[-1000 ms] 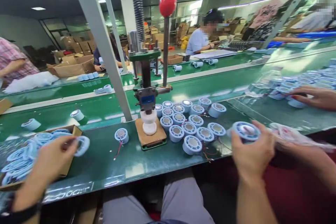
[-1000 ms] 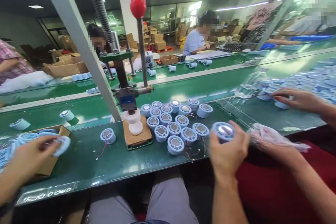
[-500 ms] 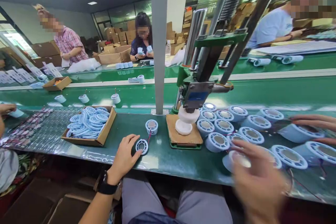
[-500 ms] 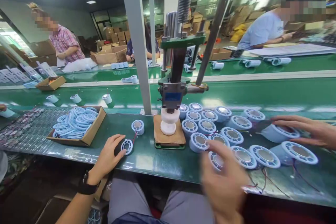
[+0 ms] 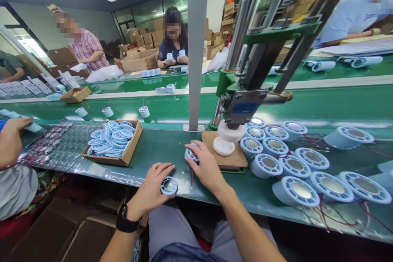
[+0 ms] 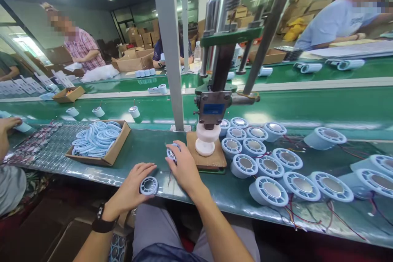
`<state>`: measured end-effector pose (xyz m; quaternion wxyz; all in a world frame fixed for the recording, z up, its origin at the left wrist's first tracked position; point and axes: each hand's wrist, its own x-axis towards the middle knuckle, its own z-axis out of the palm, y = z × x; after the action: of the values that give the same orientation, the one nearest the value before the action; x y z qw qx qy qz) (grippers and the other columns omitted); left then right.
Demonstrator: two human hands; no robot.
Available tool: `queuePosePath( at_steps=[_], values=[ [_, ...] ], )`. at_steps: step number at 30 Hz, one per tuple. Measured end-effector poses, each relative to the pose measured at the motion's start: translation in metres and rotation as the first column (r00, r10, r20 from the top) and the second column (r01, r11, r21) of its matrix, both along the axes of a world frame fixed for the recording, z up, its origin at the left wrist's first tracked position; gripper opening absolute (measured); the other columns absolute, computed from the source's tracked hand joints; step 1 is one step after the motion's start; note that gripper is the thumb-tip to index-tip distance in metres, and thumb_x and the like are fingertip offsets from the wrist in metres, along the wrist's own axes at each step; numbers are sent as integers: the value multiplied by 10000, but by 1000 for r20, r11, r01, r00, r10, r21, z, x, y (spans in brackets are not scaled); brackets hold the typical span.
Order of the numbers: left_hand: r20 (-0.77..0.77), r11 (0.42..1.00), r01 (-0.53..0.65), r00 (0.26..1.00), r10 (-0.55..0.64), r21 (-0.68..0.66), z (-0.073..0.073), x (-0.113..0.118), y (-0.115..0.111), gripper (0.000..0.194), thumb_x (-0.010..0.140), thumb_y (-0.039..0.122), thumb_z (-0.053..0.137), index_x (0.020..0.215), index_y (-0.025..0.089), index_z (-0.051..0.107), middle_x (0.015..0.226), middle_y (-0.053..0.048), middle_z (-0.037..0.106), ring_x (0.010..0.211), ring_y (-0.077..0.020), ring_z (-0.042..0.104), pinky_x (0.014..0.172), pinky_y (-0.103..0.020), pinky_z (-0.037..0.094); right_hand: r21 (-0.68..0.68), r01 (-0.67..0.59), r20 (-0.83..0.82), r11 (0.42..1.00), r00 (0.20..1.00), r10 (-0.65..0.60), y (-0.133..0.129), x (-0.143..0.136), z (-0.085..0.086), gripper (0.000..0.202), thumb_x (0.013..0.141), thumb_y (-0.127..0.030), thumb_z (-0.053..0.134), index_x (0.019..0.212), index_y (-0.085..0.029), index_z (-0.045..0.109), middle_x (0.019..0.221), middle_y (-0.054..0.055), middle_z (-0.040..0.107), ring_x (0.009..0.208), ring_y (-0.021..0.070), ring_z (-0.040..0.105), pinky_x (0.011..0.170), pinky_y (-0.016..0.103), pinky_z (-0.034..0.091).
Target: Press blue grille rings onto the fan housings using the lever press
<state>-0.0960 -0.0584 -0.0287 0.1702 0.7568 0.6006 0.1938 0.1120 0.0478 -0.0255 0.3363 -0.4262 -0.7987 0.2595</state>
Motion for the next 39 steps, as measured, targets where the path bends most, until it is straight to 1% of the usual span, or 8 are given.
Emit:
queuePosePath(
  at_steps=[5,11,15,18,22,28,33,39],
  values=[
    [10,1000,-13,1000,14,-16,6,8,7,671,766,227,725,1398,251,501,1366,-87,581,1261,-275,456,1099,-502,392,105,-80,-105,991,990,91,-40,37,-14,349,895,-217,580,1240,-265,604,1347,72,548,1199,202,595,968,328,545],
    [-17,996,-5,1000,3,-90,13,17,18,892,687,271,791,1485,280,394,1515,-86,446,1353,-315,380,1136,-567,340,165,-16,-189,986,981,48,-51,29,-35,333,887,-259,609,1217,-213,621,1291,105,602,1182,223,613,968,353,554],
    [20,989,71,997,-69,-133,13,5,15,745,736,184,735,1427,290,480,1476,-49,511,1394,-289,360,1154,-526,348,157,0,-238,988,970,38,-50,27,-40,342,883,-295,636,1214,-208,617,1287,111,605,1180,227,614,966,355,555],
    [60,998,-34,998,37,-56,9,5,13,597,773,180,708,1347,264,563,1371,-65,603,1343,-281,448,1126,-499,397,154,26,-254,988,967,14,-50,29,-40,378,861,-296,668,1225,-212,608,1257,104,617,1157,226,623,966,354,554],
    [239,980,-188,956,168,63,9,33,15,658,822,282,700,1429,235,450,1306,-88,641,1188,-248,602,1051,-434,483,151,73,-245,986,969,-35,-51,28,-41,453,846,-269,673,1279,-208,558,1214,85,648,1105,211,653,963,338,561],
    [235,983,-106,970,68,150,15,84,24,842,756,293,762,1485,222,347,1187,-82,654,1100,-261,625,986,-432,521,144,130,-243,981,966,-92,-54,26,-46,541,821,-203,592,1352,-172,495,1254,118,640,1123,226,659,976,357,562],
    [231,979,-202,955,187,42,14,97,26,603,741,226,746,1309,200,545,1187,-98,591,1106,-274,606,959,-435,527,93,148,-266,985,957,-119,-55,25,-49,564,790,-184,583,1349,-171,512,1276,115,630,1136,222,654,983,354,560],
    [350,957,-289,899,265,18,15,109,22,422,746,153,708,1135,221,560,1110,-63,609,1077,-254,595,934,-419,508,36,155,-288,987,948,-138,-56,24,-51,585,807,-230,637,1368,-175,480,1250,112,645,1123,221,661,995,363,554]
  ],
)
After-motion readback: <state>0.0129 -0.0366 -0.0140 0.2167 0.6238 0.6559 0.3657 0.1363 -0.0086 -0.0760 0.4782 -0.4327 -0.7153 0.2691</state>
